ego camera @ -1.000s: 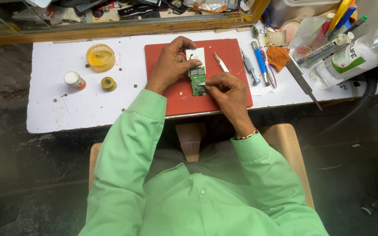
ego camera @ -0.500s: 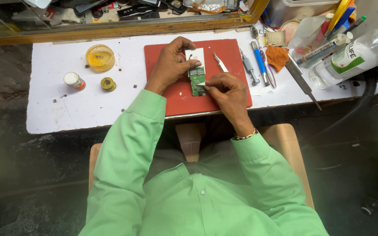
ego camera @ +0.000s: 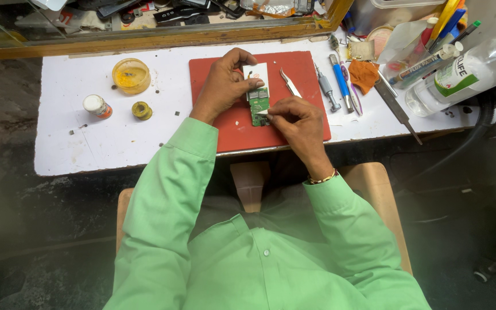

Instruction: The person uses a soldering iron and tweezers to work on a small green circuit board. They apply flux, heat components, and adjust parts on the board while seated at a workbench.

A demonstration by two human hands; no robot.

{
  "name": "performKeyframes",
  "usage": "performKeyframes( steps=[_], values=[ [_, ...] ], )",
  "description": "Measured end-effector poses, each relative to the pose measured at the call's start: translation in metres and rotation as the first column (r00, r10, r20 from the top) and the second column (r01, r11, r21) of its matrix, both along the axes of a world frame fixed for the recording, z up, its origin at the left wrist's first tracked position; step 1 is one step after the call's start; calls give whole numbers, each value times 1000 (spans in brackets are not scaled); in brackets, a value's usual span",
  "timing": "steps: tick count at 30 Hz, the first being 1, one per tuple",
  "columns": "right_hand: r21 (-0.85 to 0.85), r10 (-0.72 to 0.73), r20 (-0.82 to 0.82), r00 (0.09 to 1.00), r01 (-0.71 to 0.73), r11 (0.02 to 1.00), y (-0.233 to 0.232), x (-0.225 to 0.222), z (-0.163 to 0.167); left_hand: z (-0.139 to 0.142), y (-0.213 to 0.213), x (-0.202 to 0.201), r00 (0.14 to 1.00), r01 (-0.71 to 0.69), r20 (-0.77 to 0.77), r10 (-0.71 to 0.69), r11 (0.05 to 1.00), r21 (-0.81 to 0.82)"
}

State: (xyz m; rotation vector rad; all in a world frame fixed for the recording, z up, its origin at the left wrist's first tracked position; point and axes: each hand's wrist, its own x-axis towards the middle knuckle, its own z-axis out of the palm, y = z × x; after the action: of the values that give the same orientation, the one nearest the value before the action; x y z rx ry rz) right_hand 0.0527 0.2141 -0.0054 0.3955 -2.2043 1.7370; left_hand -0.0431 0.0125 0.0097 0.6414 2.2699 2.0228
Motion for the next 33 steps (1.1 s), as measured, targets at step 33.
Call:
performKeyframes(
  steps=[33],
  values=[
    [62,-34,-72,997,39,997,-2,1,1,-2,0,-1,1000,5,-5,-5,1000,10]
  ],
)
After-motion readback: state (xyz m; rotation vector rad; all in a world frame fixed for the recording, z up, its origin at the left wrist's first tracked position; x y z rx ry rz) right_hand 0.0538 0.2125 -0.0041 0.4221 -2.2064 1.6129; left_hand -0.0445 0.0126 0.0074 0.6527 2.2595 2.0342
